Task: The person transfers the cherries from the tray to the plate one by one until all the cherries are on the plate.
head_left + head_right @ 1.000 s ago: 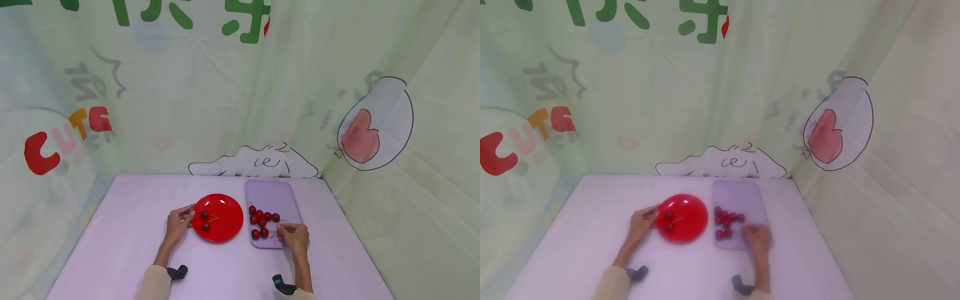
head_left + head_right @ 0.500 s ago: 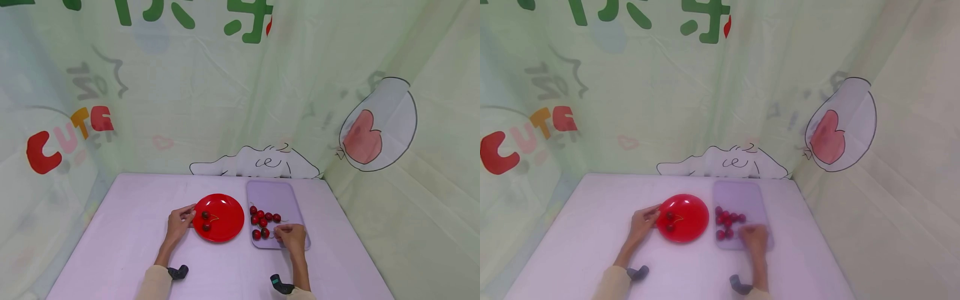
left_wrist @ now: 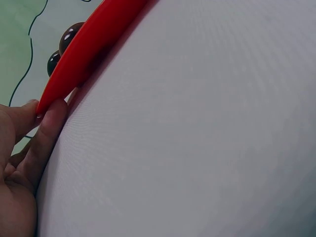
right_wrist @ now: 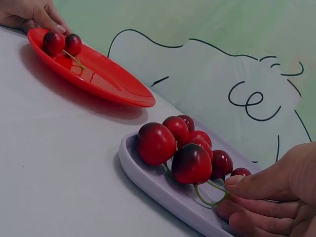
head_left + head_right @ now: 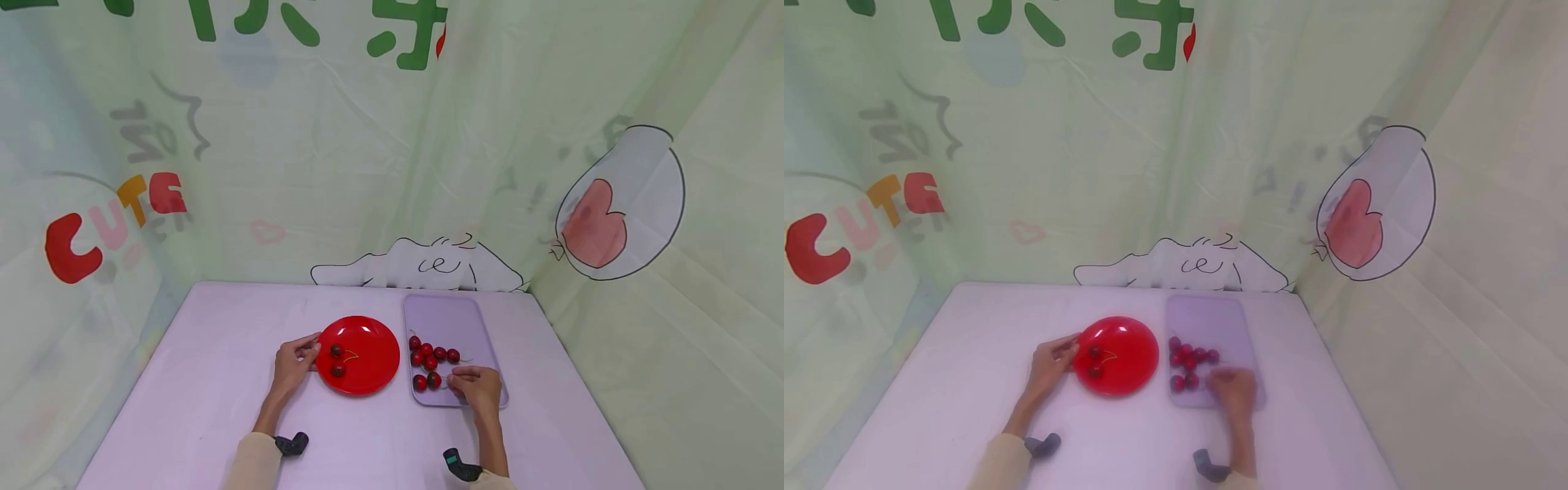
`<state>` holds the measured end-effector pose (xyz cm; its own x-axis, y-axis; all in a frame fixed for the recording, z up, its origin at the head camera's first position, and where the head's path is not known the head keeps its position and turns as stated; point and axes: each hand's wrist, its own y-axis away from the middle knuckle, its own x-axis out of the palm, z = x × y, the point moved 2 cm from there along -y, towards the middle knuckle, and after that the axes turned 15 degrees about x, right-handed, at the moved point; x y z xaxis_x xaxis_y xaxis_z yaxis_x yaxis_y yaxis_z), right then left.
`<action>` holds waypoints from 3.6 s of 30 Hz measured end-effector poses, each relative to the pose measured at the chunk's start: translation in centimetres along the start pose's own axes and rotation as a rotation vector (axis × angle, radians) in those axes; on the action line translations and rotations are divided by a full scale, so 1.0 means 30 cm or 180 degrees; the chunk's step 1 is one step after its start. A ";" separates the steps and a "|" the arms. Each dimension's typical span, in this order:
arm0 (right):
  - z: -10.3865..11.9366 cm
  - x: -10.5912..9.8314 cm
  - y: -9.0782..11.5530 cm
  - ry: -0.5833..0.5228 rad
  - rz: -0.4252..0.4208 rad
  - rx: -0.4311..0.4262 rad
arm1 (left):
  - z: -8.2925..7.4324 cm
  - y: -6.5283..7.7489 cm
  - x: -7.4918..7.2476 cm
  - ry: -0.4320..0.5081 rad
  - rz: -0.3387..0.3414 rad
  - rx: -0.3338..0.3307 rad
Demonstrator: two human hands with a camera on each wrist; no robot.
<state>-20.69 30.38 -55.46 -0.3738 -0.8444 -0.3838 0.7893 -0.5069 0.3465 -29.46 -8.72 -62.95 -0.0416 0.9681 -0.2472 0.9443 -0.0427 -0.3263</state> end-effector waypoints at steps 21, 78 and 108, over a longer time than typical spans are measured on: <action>-0.028 0.001 -0.030 -0.0530 0.0227 0.0201 | 0.002 -0.002 0.001 -0.0073 -0.0024 -0.0014; -0.056 -0.002 -0.046 -0.1394 0.0658 0.0439 | -0.010 -0.006 0.000 -0.0025 0.0002 -0.0033; -0.070 -0.013 -0.056 -0.1739 0.0896 0.0402 | -0.007 -0.001 0.003 -0.0019 -0.0026 -0.0057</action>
<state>-20.85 31.91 -57.68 -0.3812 -0.8984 0.2182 0.8426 -0.2405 0.4819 -29.41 -8.57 -62.77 -0.0514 0.9669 -0.2500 0.9496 -0.0302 -0.3121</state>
